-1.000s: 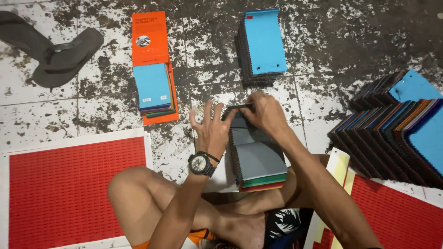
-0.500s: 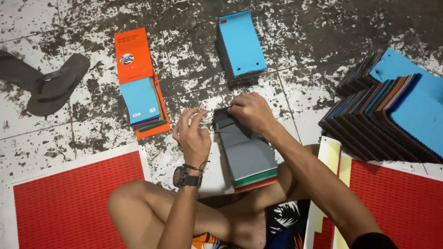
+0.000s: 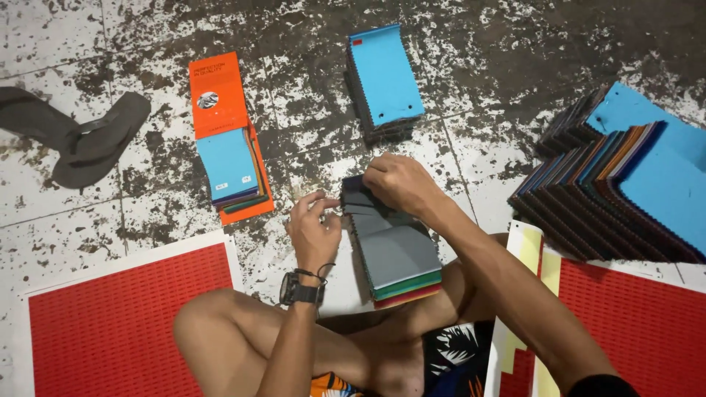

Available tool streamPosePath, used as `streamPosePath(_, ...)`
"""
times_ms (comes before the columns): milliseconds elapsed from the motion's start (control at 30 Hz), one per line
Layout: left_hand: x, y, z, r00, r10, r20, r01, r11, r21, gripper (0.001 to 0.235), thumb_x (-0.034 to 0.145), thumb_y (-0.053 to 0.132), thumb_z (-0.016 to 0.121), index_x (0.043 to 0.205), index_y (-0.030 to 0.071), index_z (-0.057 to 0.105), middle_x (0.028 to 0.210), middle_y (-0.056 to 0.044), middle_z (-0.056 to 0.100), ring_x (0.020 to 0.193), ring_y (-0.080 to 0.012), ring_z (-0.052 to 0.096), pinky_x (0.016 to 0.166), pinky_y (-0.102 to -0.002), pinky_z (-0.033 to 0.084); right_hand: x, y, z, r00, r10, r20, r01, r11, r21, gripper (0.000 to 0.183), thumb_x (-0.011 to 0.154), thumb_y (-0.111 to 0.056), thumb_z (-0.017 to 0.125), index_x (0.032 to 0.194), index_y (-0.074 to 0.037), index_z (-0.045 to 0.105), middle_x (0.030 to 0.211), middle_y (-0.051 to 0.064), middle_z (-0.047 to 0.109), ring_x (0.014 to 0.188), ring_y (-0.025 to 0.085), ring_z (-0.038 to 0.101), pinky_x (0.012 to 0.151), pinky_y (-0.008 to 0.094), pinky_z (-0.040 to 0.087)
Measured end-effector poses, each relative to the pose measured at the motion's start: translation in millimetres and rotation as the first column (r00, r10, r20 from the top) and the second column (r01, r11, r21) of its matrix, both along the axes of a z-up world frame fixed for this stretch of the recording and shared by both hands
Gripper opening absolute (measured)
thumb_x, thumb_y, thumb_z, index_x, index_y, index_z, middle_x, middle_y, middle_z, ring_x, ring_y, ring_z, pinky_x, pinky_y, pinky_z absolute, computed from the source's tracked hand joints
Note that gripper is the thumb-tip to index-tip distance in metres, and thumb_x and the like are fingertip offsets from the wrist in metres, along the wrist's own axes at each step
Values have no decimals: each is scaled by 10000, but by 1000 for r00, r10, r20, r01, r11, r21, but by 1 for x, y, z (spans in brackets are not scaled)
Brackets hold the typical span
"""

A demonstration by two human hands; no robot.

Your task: The person sits on the floor and assembles a stack of colorful notebooks. They repeatedly pick up a small red rectangular piece from a red perforated mat and place it onto the spine of the notebook stack, then press it down to secure it.

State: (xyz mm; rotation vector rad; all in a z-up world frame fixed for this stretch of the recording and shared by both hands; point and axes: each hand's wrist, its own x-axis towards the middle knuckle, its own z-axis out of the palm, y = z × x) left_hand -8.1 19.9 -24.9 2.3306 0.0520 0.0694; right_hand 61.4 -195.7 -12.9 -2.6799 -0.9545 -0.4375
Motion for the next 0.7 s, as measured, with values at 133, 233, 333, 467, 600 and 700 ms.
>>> streamPosePath(133,-6,-1,10,998,-61,22,63,994,-91,237,806,96,582,895,227,758,1231,-16,607,1280,-359,526,1001,-584,406,-9,-1,25,968,44,-246,-43,999,7,80,815,-90,789,840,-117,718,812,52,718,825,243,725,691,351,602)
streamPosePath(233,-5,0,12,994,-105,34,108,988,-108,251,786,42,561,777,197,759,1226,-39,604,1300,-385,505,1004,-598,403,-13,-1,48,851,63,-521,-83,996,-16,63,804,-58,765,844,-80,722,864,110,740,907,309,734,800,426,620)
streamPosePath(333,6,1,14,997,40,65,-22,967,-255,303,812,-62,547,927,114,765,1189,-87,615,1151,-330,615,865,-364,569,-11,-1,51,766,108,-634,-180,982,-49,54,807,-153,753,851,-141,724,866,32,726,923,256,724,828,374,619)
streamPosePath(467,8,-4,49,978,62,-199,-192,641,-743,375,887,65,490,1253,110,560,1230,-129,591,994,-231,648,654,-222,568,-11,4,64,651,117,-750,56,978,201,112,879,-139,683,943,-60,731,860,170,745,863,368,732,809,469,590)
streamPosePath(600,10,-9,49,977,-27,-211,-165,529,-832,424,883,104,458,1307,95,474,1358,-154,528,909,-218,702,531,-201,590,-10,3,66,642,117,-758,202,927,315,168,916,-183,708,1028,-65,751,831,170,775,803,349,747,762,461,585)
streamPosePath(700,14,-12,49,984,-49,-172,-125,501,-857,403,882,100,451,1282,72,493,1349,-189,498,869,-214,683,532,-211,613,-8,6,61,595,168,-786,205,914,351,157,882,-208,748,993,-102,778,793,122,781,758,275,741,756,421,594)
